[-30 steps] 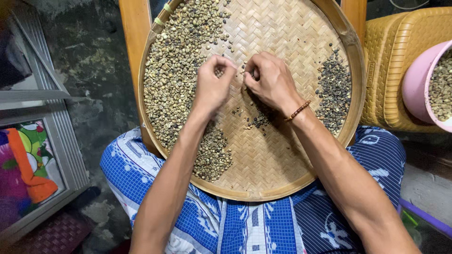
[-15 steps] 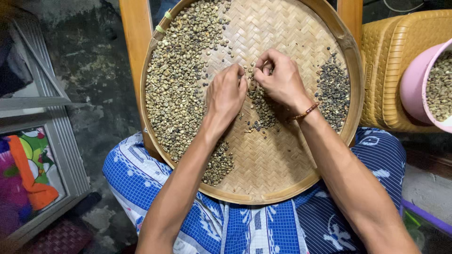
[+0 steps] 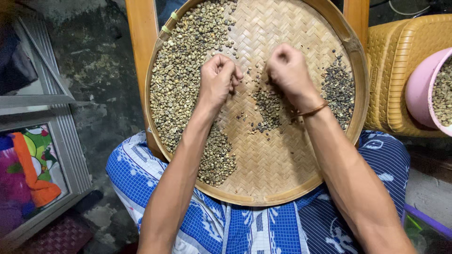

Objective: The person sits cross-legged on the floor with a large woven tray on their lap. They use both hands to pick up small seeds or grains from the tray, separate them, and transfer the sorted portions into a pink bowl placed on a nearby stool.

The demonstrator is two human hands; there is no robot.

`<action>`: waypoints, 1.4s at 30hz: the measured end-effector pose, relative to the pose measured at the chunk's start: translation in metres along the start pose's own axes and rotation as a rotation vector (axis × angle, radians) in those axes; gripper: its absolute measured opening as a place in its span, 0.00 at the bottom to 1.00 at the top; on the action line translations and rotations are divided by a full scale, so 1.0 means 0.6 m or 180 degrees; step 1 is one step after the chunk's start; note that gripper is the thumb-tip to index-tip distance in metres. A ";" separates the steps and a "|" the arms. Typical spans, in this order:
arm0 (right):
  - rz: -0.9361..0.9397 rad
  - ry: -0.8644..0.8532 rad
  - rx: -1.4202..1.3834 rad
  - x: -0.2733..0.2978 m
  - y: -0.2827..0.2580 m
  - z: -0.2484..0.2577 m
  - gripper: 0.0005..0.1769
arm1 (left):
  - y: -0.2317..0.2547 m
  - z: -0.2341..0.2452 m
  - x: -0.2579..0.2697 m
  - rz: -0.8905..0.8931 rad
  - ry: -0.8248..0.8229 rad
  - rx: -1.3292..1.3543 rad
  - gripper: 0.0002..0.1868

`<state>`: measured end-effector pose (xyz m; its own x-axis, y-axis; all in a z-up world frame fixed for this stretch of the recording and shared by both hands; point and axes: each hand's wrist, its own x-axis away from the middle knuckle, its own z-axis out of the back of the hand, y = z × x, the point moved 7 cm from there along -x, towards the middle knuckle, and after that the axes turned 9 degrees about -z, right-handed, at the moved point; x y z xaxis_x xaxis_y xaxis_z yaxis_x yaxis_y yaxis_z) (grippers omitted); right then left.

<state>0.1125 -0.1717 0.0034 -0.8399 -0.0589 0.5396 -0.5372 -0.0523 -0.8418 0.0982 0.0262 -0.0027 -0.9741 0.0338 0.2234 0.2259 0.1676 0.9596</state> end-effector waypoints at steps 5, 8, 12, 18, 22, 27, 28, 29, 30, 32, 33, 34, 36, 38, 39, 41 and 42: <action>0.0344 0.0169 0.0762 -0.001 -0.023 0.009 0.03 | 0.002 -0.027 -0.004 0.0190 -0.0027 0.0311 0.03; 0.0710 0.0334 0.2095 -0.003 -0.028 -0.018 0.04 | -0.007 -0.030 0.001 0.0130 -0.0017 0.0025 0.03; 0.0713 0.0253 0.2784 -0.019 -0.015 -0.028 0.05 | 0.004 -0.029 -0.003 -0.0565 -0.0076 -0.0572 0.03; 0.0551 0.0091 0.0613 -0.028 -0.002 0.024 0.04 | 0.013 -0.058 -0.002 -0.0358 -0.0222 -0.1982 0.06; -0.0098 -0.0195 -0.0581 -0.012 0.018 0.063 0.05 | 0.032 -0.083 -0.003 -0.0836 -0.0492 -0.2721 0.08; 0.0006 0.0179 0.0899 0.028 0.001 0.064 0.04 | 0.035 -0.097 0.003 -0.1225 -0.0565 -0.2892 0.05; 0.0076 0.0202 0.1197 0.036 -0.004 0.060 0.04 | 0.034 -0.099 0.004 -0.1237 -0.0585 -0.2921 0.05; 0.0147 0.0223 0.1494 0.042 -0.007 0.055 0.03 | 0.033 -0.101 0.004 -0.1250 -0.0605 -0.2950 0.05; 0.0239 0.0250 0.1793 0.045 -0.014 0.052 0.03 | 0.035 -0.103 0.001 -0.1282 -0.0618 -0.2980 0.05; 0.0209 0.0257 0.2176 0.051 -0.014 0.046 0.03 | 0.038 -0.105 0.004 -0.1318 -0.0643 -0.2974 0.06; 0.0193 0.0264 0.2365 0.055 -0.014 0.043 0.02 | 0.039 -0.106 0.005 -0.1337 -0.0660 -0.2972 0.06; 0.0245 0.0257 0.2390 0.062 -0.015 0.041 0.02 | 0.042 -0.107 0.003 -0.1384 -0.0681 -0.2997 0.06; 0.0341 0.0225 0.2445 0.077 -0.016 0.034 0.04 | 0.045 -0.108 0.004 -0.1461 -0.0713 -0.3047 0.07; 0.0429 0.0185 0.2617 0.082 -0.017 0.022 0.05 | 0.023 -0.094 -0.002 -0.0774 -0.0777 -0.2769 0.08; 0.0477 0.0172 0.2705 0.083 -0.019 0.018 0.06 | 0.009 -0.088 -0.005 -0.0442 -0.0812 -0.2621 0.08; 0.0380 0.0147 0.2792 0.088 -0.010 0.009 0.05 | 0.026 -0.085 -0.010 -0.1148 -0.0542 -0.1812 0.05; 0.0328 0.0125 0.2834 0.090 -0.005 0.005 0.05 | 0.035 -0.079 -0.008 -0.1484 -0.0409 -0.1400 0.05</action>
<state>0.0687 -0.1777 0.0351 -0.8914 -0.0727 0.4472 -0.2133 -0.8035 -0.5558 0.1076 -0.0173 0.0244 -0.9571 0.1771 -0.2292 -0.2661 -0.2247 0.9374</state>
